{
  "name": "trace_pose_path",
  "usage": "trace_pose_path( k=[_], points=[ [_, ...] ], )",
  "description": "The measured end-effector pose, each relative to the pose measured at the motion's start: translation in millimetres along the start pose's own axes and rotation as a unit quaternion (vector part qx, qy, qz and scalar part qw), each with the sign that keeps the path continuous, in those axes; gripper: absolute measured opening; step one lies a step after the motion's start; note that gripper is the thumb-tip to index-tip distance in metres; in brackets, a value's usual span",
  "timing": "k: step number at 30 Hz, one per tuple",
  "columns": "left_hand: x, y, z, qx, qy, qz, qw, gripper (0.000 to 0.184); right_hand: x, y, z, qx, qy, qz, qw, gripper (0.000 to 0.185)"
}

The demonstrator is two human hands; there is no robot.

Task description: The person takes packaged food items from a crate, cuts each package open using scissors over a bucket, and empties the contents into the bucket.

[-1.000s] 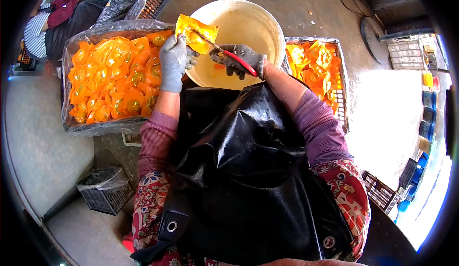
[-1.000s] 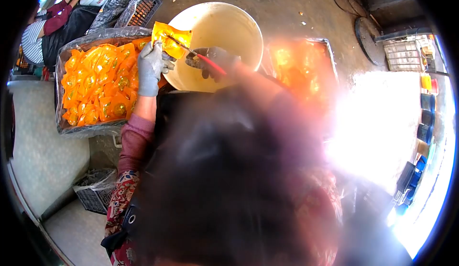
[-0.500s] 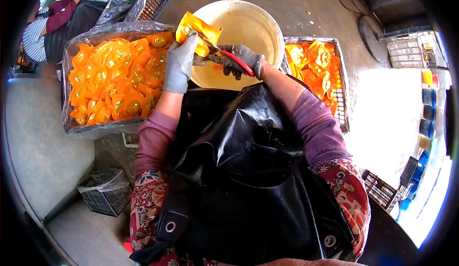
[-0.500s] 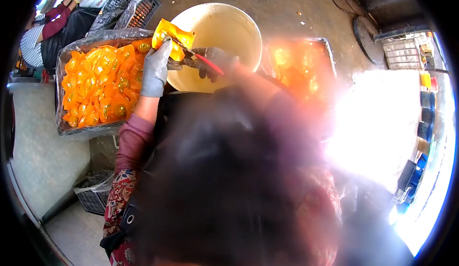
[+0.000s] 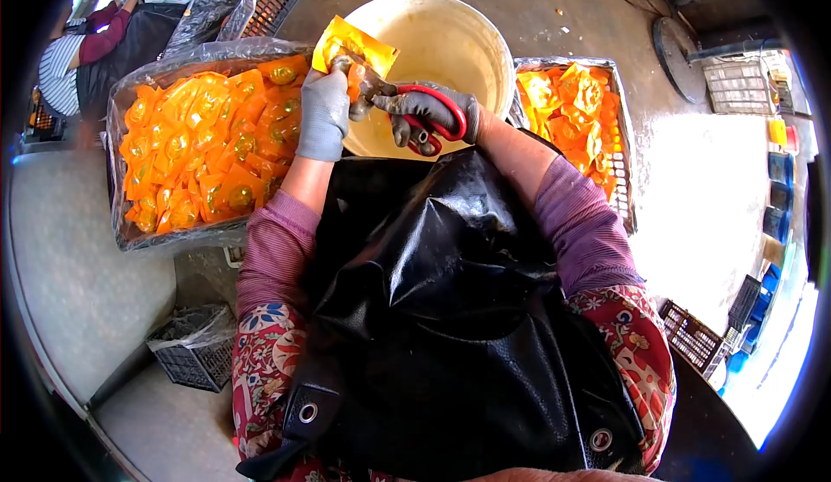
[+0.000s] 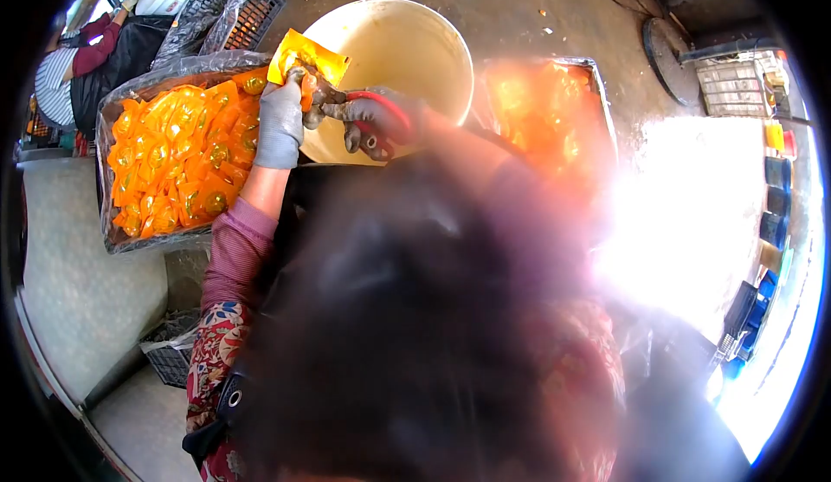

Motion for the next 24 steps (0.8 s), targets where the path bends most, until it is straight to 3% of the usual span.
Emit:
trace_pose_path(
  k=[1, 3, 5, 7, 8, 10, 13, 14, 16, 18, 22, 24],
  points=[
    [3.2, -2.4, -0.6, 0.001, -0.040, 0.043, 0.998, 0.021, 3.4, -3.0, 1.2, -0.012, -0.028, 0.014, 0.999, 0.034],
    [3.7, -1.0, 2.2, 0.001, 0.029, 0.067, 0.997, 0.020, 8.2, -5.6, 5.6, -0.038, -0.084, 0.042, 0.995, 0.036],
    [1.4, -6.5, -0.5, 0.023, 0.043, 0.077, 0.996, 0.019, 3.4, -0.9, 1.0, -0.007, -0.046, 0.011, 0.999, 0.034],
    [15.8, 14.7, -7.1, 0.025, 0.010, -0.098, 0.995, 0.016, 6.2, -2.0, -7.5, 0.028, 0.008, -0.010, 1.000, 0.033],
    [17.9, 12.4, -14.4, 0.090, 0.080, -0.041, 0.992, 0.016, 15.2, -10.7, -18.2, 0.047, 0.044, -0.016, 0.998, 0.033],
    [4.2, 7.0, -19.6, 0.097, 0.074, -0.045, 0.992, 0.018, 25.2, -21.7, -37.1, 0.061, 0.122, 0.014, 0.991, 0.035],
    [5.2, 11.0, -19.4, 0.077, 0.023, -0.060, 0.995, 0.019, -3.4, -3.6, -30.8, 0.137, 0.141, -0.129, 0.972, 0.032],
    [6.5, 12.7, -16.0, 0.066, 0.005, -0.065, 0.996, 0.019, -12.8, 0.0, -20.8, 0.122, 0.145, -0.166, 0.968, 0.032],
    [10.2, 15.5, -9.7, 0.043, -0.025, -0.067, 0.997, 0.020, 5.3, -9.9, -20.6, 0.093, 0.162, -0.088, 0.978, 0.030],
    [11.5, 15.1, -19.9, 0.091, 0.032, -0.052, 0.994, 0.020, 28.5, -28.6, -31.1, 0.091, 0.179, -0.007, 0.980, 0.031],
    [17.1, 18.3, -30.6, 0.125, 0.049, -0.074, 0.988, 0.023, 56.3, -47.7, -52.8, 0.082, 0.488, -0.021, 0.869, 0.039],
    [22.0, 22.6, -30.8, 0.127, 0.046, -0.076, 0.988, 0.025, 69.7, -61.5, -62.1, 0.107, 0.553, -0.045, 0.825, 0.041]
  ],
)
Point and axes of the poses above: each hand's wrist, its own y-axis away from the middle knuckle, its own z-axis out of the palm, x = y × z, the point moved 9 cm from there along -y, towards the middle knuckle, and after that the axes turned 6 degrees about z, right-handed, at the moved point
